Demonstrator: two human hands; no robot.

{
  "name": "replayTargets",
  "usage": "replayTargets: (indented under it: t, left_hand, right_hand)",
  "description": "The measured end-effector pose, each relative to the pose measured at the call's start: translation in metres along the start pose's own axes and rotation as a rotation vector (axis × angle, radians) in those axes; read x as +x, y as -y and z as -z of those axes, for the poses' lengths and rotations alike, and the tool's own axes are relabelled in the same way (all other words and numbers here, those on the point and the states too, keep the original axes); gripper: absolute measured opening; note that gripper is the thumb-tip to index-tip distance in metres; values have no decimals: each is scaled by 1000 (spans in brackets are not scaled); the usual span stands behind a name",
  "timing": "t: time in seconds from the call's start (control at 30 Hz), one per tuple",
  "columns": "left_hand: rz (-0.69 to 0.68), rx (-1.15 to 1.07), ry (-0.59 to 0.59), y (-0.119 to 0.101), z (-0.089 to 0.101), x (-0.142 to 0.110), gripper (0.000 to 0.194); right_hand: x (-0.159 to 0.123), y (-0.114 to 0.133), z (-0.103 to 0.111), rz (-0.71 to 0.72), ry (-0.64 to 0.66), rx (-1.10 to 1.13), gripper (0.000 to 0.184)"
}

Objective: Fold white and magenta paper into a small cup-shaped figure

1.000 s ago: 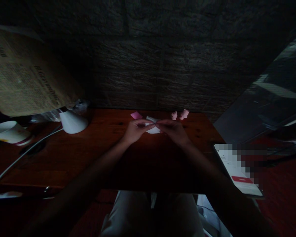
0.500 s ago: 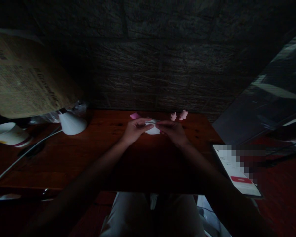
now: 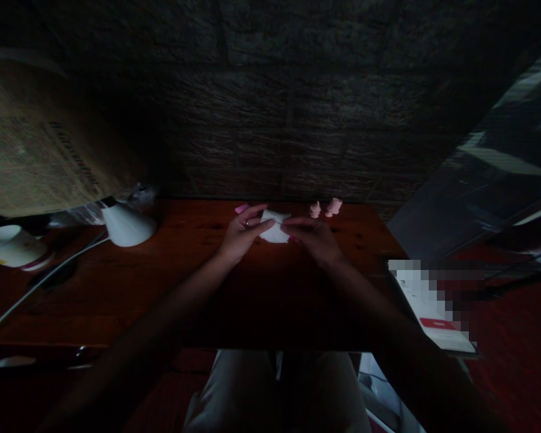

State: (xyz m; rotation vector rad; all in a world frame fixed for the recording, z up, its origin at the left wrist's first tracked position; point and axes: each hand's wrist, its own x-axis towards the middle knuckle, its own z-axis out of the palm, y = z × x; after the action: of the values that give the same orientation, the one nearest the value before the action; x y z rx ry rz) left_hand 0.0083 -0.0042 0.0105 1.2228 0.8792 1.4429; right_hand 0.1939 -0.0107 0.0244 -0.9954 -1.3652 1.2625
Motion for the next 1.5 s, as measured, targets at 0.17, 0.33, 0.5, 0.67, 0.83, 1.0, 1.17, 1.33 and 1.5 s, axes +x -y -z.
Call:
replayTargets:
  t: [0.17,0.33,0.5,0.67,0.83,1.0,1.17,1.33,1.5]
  left_hand:
    - [11,62,-72,0,2,1,56]
    - [25,86,-96,-2,5,2,48]
    - [42,44,-95,-1,5,3,46]
    - [96,-3,-59,-1,4,2,44]
    - [172,-28,11,-3,4,1,45]
    - [159,-44,15,-4,3,0,43]
    - [198,-112,36,-6,-2,-3,45]
    - [169,-130,10,-6,-2,-1,42]
    - [121,-84,46,-5,0,-1,37]
  right_hand:
    - [1,-3,0,-22,-29,26,27]
    - [3,-4,2,-11,-76,18,29]
    - [1,0,2,-6,-66,13,27]
    - [2,1,3,-11,-67,37,32]
    - [4,0,4,7,-40,41,37]
    - [2,5,4,-14,-17,56,42]
    - [1,9,1,-47,-5,90,49]
    - [1,11,6,-79,3,43,48]
    - [3,7,13,-188,-3,-6,55]
